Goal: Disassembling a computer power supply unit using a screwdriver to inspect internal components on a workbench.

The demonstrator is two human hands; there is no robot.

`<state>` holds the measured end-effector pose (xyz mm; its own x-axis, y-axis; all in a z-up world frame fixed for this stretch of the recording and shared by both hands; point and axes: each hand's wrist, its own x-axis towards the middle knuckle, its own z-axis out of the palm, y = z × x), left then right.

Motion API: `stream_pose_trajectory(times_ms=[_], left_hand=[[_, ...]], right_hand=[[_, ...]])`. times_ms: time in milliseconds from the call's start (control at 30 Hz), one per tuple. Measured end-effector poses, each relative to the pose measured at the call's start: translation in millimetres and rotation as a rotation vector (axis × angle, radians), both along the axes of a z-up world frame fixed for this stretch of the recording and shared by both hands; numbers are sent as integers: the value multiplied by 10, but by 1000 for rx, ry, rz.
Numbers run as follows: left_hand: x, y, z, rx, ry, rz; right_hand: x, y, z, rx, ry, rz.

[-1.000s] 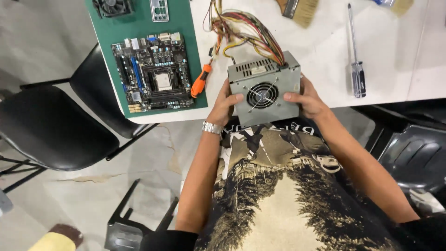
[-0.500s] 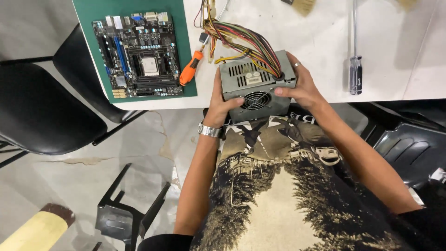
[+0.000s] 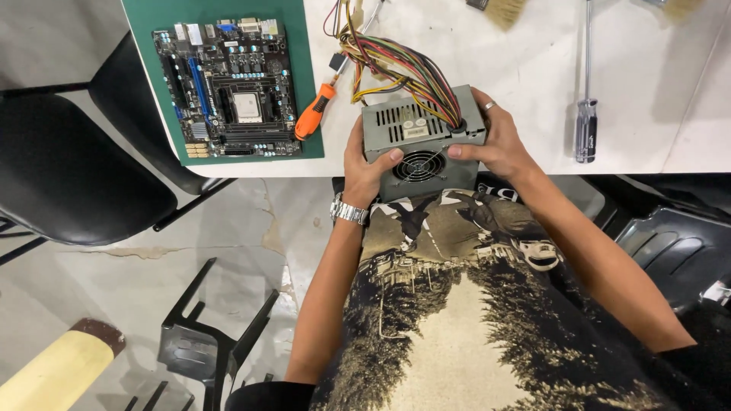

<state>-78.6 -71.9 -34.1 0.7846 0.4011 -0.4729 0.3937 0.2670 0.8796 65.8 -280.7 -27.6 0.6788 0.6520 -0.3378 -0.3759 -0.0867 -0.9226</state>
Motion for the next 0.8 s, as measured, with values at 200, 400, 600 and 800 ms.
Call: stream_pose_trajectory(times_ms=[200,400,600,800], left_hand=[[205,-14,300,-7,34,-37],[216,-42,248,14,197,13],[242,-29,200,45,221,39],[286,-39,127,72,309,87]], right_hand=[[70,29,65,-81,47,62],[62,114,66,-25,39,13],[44,135,-10,86,62,-18],[90,161,-89,79,54,-26]])
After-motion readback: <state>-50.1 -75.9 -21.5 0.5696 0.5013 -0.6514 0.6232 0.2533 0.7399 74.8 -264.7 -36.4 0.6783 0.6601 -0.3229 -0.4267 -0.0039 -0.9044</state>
